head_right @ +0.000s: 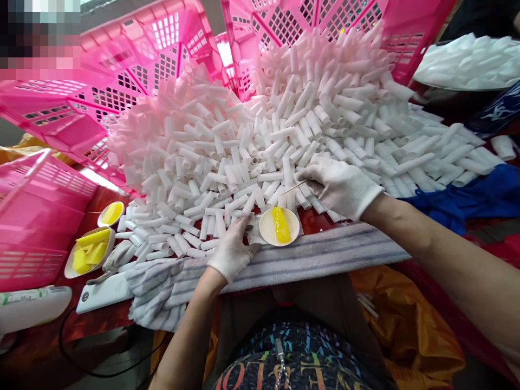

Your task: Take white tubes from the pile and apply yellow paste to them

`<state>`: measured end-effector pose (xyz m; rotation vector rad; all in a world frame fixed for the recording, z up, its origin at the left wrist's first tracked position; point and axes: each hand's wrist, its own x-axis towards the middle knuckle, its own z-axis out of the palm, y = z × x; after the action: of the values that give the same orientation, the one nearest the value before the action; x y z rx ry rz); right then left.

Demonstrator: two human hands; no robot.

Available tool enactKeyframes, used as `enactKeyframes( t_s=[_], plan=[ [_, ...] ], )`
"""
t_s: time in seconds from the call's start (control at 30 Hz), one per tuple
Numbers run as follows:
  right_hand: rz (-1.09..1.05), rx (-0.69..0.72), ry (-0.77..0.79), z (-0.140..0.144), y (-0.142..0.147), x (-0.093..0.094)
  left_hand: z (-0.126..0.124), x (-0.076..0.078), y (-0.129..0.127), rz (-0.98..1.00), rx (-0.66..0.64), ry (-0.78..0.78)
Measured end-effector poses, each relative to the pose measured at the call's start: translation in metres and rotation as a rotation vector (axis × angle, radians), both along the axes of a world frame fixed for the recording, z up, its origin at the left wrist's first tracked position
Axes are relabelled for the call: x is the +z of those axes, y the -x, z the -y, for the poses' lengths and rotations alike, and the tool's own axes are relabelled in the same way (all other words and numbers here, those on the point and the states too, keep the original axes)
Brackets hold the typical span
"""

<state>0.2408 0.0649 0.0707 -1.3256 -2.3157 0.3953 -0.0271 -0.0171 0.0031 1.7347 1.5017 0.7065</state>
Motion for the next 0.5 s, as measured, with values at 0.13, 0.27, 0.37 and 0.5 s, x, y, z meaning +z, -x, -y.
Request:
enactKeyframes(
  t_s=[0.13, 0.27, 0.37, 0.5],
  plan=[
    [-0.15, 0.039, 0.141, 0.007, -0.025, -0.023, 0.012, -0.013, 0.02, 0.169, 0.193, 0.016],
    [-0.229, 0.077, 0.186, 0.013, -0.012, -0.01, 0.016, -0.02, 0.018, 0.162, 0.238, -0.073],
    [0.041, 0.247, 0.134, 0.013, 0.007, 0.02, 0.014, -0.019, 0.01, 0.028, 0.168, -0.16],
    [0.532, 0.279, 0.158, 0.009, 0.047, 0.037, 0.011, -0.018, 0.003, -0.078, 0.127, -0.245]
  ],
)
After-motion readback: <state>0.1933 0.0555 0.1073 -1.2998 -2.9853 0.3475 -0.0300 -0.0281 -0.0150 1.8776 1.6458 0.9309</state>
